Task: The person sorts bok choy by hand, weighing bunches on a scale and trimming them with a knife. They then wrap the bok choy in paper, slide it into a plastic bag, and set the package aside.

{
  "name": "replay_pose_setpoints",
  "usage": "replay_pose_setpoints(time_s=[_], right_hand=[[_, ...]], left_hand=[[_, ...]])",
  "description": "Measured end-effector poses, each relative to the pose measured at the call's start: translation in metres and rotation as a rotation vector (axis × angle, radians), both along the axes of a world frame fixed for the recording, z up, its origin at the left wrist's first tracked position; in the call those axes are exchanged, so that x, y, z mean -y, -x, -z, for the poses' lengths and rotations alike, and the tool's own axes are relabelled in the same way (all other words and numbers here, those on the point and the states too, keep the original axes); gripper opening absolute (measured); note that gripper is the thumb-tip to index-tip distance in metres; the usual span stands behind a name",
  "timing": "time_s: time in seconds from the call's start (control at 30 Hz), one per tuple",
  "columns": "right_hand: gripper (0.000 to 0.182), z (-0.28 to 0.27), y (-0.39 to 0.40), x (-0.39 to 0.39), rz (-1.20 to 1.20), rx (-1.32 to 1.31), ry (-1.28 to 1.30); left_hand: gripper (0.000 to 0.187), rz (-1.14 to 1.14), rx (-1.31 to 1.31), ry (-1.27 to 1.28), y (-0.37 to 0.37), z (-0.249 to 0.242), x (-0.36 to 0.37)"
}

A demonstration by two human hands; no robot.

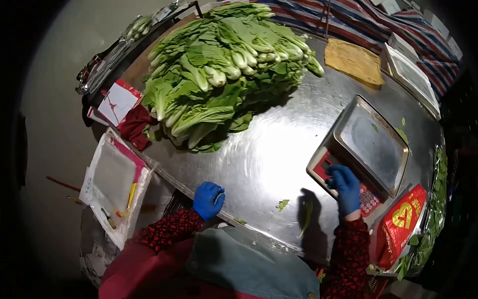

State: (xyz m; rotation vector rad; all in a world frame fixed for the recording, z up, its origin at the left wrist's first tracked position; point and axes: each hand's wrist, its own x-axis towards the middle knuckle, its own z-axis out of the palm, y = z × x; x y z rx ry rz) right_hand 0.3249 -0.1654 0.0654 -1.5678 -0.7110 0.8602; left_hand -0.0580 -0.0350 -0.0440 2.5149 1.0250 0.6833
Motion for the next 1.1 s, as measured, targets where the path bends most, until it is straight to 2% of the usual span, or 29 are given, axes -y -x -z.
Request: replay_pose_setpoints(time_s=[0.13,0.2,0.23,0.3,0.37,0.43,0.5,0.53,0.6,0.63,0.7,0.73,0.8,0.83,0.9,0.93,1.0,1.07,1.1], right_hand=[[0.023,0.005,0.08,-0.079,-0.434,0.003,-0.003],[0.023,-0.005,0.101,-0.112,-0.53,0.02,-0.073],[0.023,-0.011,0.106,-0.13,-0.528,0.016,-0.081],[0.024,-0.021,0.111,-0.167,-0.503,0.035,-0.112],[0.026,-0.03,0.107,-0.207,-0.416,-0.037,-0.175],[0.024,-0.045,0.104,-0.247,-0.277,-0.129,-0.214],[0.023,-0.053,0.091,-0.282,-0.207,-0.177,-0.21],[0.023,-0.058,0.092,-0.297,-0.11,-0.246,-0.21],[0.027,-0.06,0.085,-0.318,-0.084,-0.118,-0.123],[0.037,-0.04,0.069,-0.337,-0.11,0.133,-0.068],[0.044,0.0,0.044,-0.37,-0.105,0.398,0.023],[0.055,-0.004,0.043,-0.374,-0.168,0.507,0.09],[0.062,0.003,0.044,-0.39,-0.144,0.598,0.016],[0.069,-0.051,0.07,-0.37,-0.174,0.831,0.209],[0.07,-0.048,0.061,-0.392,-0.229,0.668,0.343],[0.071,-0.049,0.059,-0.394,-0.278,0.26,0.351],[0.072,-0.051,0.056,-0.394,-0.302,0.261,0.288],[0.073,-0.054,0.055,-0.394,-0.322,0.265,0.23],[0.076,-0.055,0.057,-0.395,-0.296,0.39,0.242]], left_hand=[[0.014,0.038,0.195,0.159,0.01,-0.007,-0.008],[0.015,-0.141,0.463,0.429,0.012,-0.027,-0.023],[0.014,-0.225,0.551,0.439,0.006,-0.055,-0.037],[0.017,-0.167,0.773,0.522,0.002,-0.095,-0.082],[0.025,0.03,0.952,0.782,-0.012,-0.15,-0.122],[0.03,0.042,0.895,0.905,-0.032,-0.187,-0.154],[0.034,-0.019,1.005,1.096,-0.052,-0.191,-0.185],[0.033,-0.113,1.034,1.108,-0.057,-0.175,-0.204],[0.029,-0.284,1.046,1.249,-0.061,-0.158,-0.226],[0.026,-0.304,1.031,1.233,-0.062,-0.158,-0.223],[0.025,-0.321,1.032,1.169,-0.064,-0.161,-0.212],[0.025,-0.34,1.03,1.102,-0.066,-0.164,-0.205],[0.023,-0.337,1.032,1.1,-0.07,-0.175,-0.199],[0.022,-0.302,1.078,1.17,-0.073,-0.179,-0.199],[0.024,-0.233,1.13,1.304,-0.078,-0.179,-0.211],[0.024,-0.239,1.129,1.3,-0.081,-0.18,-0.218],[0.029,-0.338,1.07,1.433,-0.089,-0.183,-0.233],[0.035,-0.301,1.025,1.438,-0.094,-0.183,-0.237],[0.036,-0.275,0.99,1.439,-0.097,-0.184,-0.237]])
